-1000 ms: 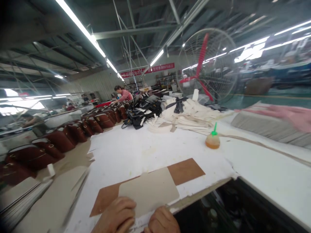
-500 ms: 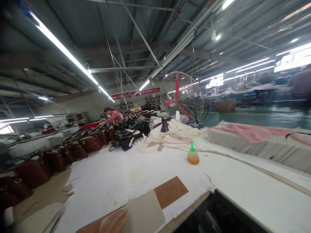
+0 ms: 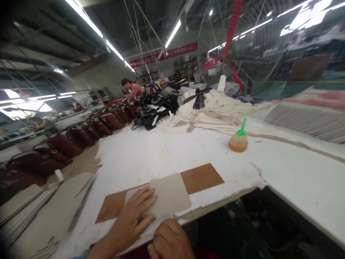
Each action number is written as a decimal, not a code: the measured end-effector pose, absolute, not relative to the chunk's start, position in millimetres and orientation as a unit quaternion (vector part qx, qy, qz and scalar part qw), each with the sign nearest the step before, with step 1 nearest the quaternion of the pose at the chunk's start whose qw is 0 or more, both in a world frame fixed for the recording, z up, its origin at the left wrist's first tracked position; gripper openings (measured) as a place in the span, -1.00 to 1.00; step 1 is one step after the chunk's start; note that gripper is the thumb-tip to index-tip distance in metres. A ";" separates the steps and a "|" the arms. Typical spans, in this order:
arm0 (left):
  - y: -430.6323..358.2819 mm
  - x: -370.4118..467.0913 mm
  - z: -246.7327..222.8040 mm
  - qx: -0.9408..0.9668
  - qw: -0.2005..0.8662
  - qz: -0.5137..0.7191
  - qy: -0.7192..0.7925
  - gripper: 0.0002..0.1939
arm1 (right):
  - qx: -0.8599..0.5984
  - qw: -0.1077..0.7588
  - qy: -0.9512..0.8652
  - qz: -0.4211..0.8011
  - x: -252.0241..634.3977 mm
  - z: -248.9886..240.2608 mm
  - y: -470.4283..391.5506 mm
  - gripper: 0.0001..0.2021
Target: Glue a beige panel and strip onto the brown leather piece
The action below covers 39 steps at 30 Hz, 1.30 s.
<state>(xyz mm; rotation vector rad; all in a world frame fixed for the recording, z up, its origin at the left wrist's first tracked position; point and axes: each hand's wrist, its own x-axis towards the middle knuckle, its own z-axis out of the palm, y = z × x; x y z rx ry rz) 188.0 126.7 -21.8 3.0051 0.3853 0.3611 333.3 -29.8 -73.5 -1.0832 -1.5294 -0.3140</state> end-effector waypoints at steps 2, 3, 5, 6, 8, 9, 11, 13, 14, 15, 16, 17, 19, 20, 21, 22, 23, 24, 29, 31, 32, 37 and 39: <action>122.5 190.7 -17.8 0.980 0.099 0.102 0.137 -0.43 | -0.465 0.583 -0.660 -0.095 332.3 -74.8 -33.3 -0.74; 122.0 191.3 -17.5 0.978 0.119 0.096 0.142 -0.43 | -0.466 0.581 -0.662 -0.080 332.7 -73.5 -35.5 -0.75; 122.3 191.7 -17.6 0.972 0.153 0.095 0.150 -0.43 | -0.471 0.573 -0.669 -0.054 334.2 -67.9 -40.0 -0.76; 122.5 191.8 -17.1 0.969 0.170 0.098 0.153 -0.44 | -0.474 0.568 -0.672 -0.038 335.2 -64.0 -42.4 -0.76; 122.3 192.4 -14.2 0.955 0.225 0.114 0.153 -0.51 | -0.480 0.556 -0.678 0.002 338.3 -54.4 -48.2 -0.78; 122.1 192.8 -12.1 0.942 0.269 0.128 0.154 -0.57 | -0.482 0.552 -0.680 0.028 340.8 -49.0 -51.9 -0.79; 121.7 193.6 -7.9 0.904 0.361 0.162 0.163 -0.63 | -0.483 0.550 -0.676 0.088 349.5 -38.6 -61.4 -0.80; 122.1 194.3 -5.5 0.866 0.419 0.196 0.192 -0.64 | -0.498 0.562 -0.647 0.132 363.8 -31.4 -73.2 -0.78; 122.6 194.8 -5.3 0.850 0.432 0.213 0.213 -0.63 | -0.518 0.580 -0.614 0.134 372.7 -29.9 -79.6 -0.78; 123.4 195.5 -5.6 0.836 0.439 0.229 0.236 -0.61 | -0.548 0.599 -0.570 0.127 381.9 -29.7 -85.8 -0.79; 124.4 196.2 -6.1 0.820 0.447 0.248 0.257 -0.58 | -0.581 0.616 -0.519 0.115 391.0 -30.9 -91.6 -0.81; 125.6 196.8 -6.5 0.803 0.456 0.268 0.276 -0.55 | -0.612 0.628 -0.470 0.099 399.3 -32.9 -96.6 -0.83; 128.0 195.8 -6.1 0.773 0.467 0.308 0.300 -0.48 | -0.679 0.621 -0.381 0.085 412.0 -38.3 -103.7 -0.78; 128.9 193.5 -4.9 0.763 0.468 0.324 0.307 -0.45 | -0.710 0.608 -0.346 0.084 416.3 -41.1 -105.6 -0.71; 129.5 189.5 -3.1 0.757 0.466 0.336 0.312 -0.45 | -0.738 0.588 -0.320 0.083 419.6 -43.9 -106.7 -0.63; 129.5 183.8 -0.9 0.755 0.461 0.344 0.314 -0.48 | -0.761 0.568 -0.305 0.076 422.2 -46.6 -107.0 -0.55; 128.9 176.6 1.2 0.758 0.452 0.348 0.315 -0.52 | -0.777 0.549 -0.301 0.065 424.6 -49.3 -106.6 -0.49; 127.7 168.6 2.8 0.765 0.441 0.349 0.314 -0.57 | -0.790 0.528 -0.308 0.053 427.2 -52.2 -105.9 -0.45; 118.7 139.1 -6.3 0.820 0.361 0.350 0.273 -0.69 | -0.798 0.471 -0.377 0.015 443.4 -65.2 -96.5 -0.40; 118.3 137.4 -15.1 0.844 0.324 0.346 0.249 -0.71 | -0.793 0.467 -0.390 0.011 447.2 -67.1 -90.7 -0.39; 119.0 137.8 -18.8 0.856 0.306 0.343 0.237 -0.71 | -0.792 0.467 -0.393 0.012 447.9 -67.1 -88.1 -0.39; 115.1 143.5 -19.0 0.899 0.230 0.317 0.195 -0.70 | -0.796 0.475 -0.375 0.020 458.2 -59.6 -90.0 -0.39; 102.8 151.1 -12.5 0.914 0.208 0.292 0.189 -0.66 | -0.807 0.479 -0.345 0.018 474.6 -55.2 -99.0 -0.37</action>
